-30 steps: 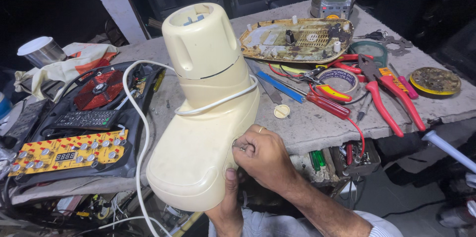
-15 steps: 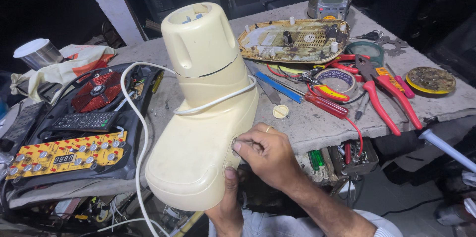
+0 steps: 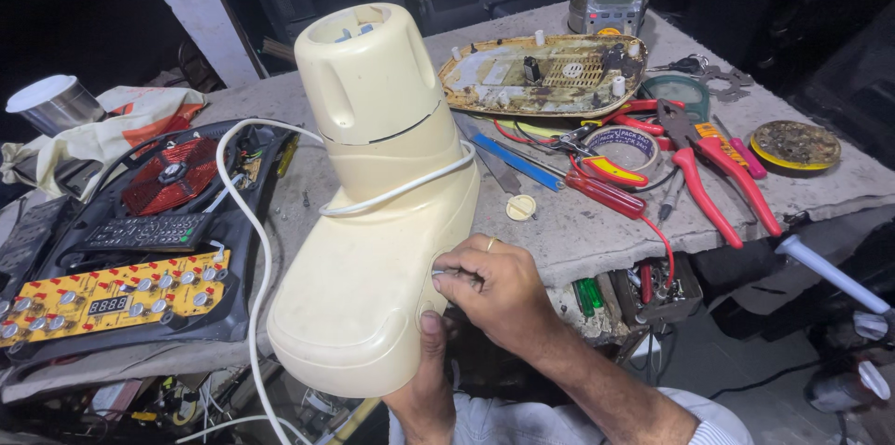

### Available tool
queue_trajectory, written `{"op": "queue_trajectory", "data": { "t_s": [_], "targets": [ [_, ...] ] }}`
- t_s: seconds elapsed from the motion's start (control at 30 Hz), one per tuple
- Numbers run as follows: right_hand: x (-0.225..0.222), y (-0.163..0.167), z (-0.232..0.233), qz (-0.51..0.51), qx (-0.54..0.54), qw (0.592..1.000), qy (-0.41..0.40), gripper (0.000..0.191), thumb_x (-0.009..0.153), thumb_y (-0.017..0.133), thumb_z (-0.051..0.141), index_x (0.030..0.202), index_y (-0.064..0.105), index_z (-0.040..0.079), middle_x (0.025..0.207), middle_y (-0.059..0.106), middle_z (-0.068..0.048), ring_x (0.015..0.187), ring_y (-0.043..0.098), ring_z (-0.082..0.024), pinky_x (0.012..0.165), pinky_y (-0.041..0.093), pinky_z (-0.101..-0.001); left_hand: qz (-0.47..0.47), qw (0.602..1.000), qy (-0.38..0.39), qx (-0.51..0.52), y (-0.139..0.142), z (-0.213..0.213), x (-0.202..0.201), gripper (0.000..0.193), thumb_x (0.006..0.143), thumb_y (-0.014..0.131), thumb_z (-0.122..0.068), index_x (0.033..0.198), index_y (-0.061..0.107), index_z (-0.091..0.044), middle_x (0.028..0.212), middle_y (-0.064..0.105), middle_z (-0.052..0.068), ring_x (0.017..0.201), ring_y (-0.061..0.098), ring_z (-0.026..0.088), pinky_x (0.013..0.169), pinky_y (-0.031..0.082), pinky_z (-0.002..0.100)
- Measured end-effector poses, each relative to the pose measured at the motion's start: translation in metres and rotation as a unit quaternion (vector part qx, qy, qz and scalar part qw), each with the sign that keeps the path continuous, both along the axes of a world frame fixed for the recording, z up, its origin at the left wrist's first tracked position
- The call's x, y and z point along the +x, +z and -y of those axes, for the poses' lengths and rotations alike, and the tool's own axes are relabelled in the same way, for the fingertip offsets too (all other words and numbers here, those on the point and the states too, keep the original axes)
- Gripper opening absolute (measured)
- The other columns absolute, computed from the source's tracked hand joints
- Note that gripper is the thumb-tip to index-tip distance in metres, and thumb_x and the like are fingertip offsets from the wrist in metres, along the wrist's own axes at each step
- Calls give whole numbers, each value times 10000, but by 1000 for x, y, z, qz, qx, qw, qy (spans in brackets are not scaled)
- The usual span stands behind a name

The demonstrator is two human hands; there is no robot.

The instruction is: The person removes a round cap from the side of a mixer grinder base, uses pliers on the exposed shaft, then files the metal shaft with a flat file held in one hand while steadying the appliance with the other. They repeatedly test-fit the cap and file the shaft again before pressing the cap back onto the shaft.

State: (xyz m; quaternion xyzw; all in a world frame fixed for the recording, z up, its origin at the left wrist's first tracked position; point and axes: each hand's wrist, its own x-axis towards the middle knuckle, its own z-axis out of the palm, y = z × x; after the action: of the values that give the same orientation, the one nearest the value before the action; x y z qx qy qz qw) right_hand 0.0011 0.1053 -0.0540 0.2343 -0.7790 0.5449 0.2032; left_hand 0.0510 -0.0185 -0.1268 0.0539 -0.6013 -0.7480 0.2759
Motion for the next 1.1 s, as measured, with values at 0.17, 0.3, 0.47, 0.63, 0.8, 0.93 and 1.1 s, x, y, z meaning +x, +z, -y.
{"op": "queue_trajectory", "data": {
  "t_s": [0.17, 0.3, 0.47, 0.63, 0.8, 0.93, 1.1],
  "targets": [
    [4, 5, 0, -77, 76, 994, -26, 151, 865, 749, 125, 973, 735, 20, 864, 713, -118, 752, 717, -306, 658, 573, -385, 29, 999, -7, 39, 1, 1, 0, 313, 892, 734, -190, 1074, 691, 61, 859, 758, 133, 725, 722, 198, 656, 607, 318],
    [0, 12, -8, -89, 104, 990, 28, 151, 866, 737, 113, 978, 701, 18, 851, 691, -124, 739, 699, -321, 652, 563, -399, 18, 1000, -11, 23, 5, 1, 3, 327, 899, 742, -180, 1101, 681, 69, 884, 753, 148, 748, 728, 202, 680, 613, 315],
    [-7, 15, -17, -148, 143, 978, 44, 129, 862, 726, 110, 971, 710, 42, 833, 661, -118, 733, 680, -327, 631, 550, -413, 8, 999, 5, -33, 14, -1, 4, 386, 884, 757, -181, 1170, 671, 63, 999, 753, 130, 847, 718, 217, 758, 593, 333],
    [-10, 22, -26, -205, 188, 958, 71, 129, 844, 746, 127, 911, 676, 41, 807, 645, -114, 685, 658, -319, 600, 524, -417, 9, 995, 36, -97, 25, 1, 7, 480, 831, 811, -207, 1215, 660, 39, 1132, 734, 127, 992, 687, 230, 879, 549, 365],
    [-17, 27, -64, -186, 214, 953, -108, 140, 817, 707, 148, 887, 693, 28, 795, 678, -146, 678, 682, -345, 602, 544, -442, 92, 961, 49, -256, 21, 11, 3, 447, 750, 864, -239, 1108, 742, 0, 1066, 777, 125, 950, 727, 246, 880, 550, 386],
    [-40, 33, -102, -11, 414, 883, -221, 171, 819, 690, 189, 860, 711, 25, 809, 687, -181, 747, 700, -384, 720, 566, -506, 49, 934, 46, -350, 2, 26, 2, 303, 809, 821, -203, 1059, 774, -38, 1028, 778, 111, 949, 734, 258, 879, 557, 401],
    [-19, 51, -100, 39, 457, 857, -235, 353, 826, 749, 342, 989, 698, 33, 945, 709, -167, 842, 700, -371, 714, 561, -504, -74, 753, 145, -637, -22, 47, -11, 338, 810, 769, -165, 1118, 736, -28, 1077, 753, 143, 998, 717, 307, 888, 547, 435]
  ]
}}
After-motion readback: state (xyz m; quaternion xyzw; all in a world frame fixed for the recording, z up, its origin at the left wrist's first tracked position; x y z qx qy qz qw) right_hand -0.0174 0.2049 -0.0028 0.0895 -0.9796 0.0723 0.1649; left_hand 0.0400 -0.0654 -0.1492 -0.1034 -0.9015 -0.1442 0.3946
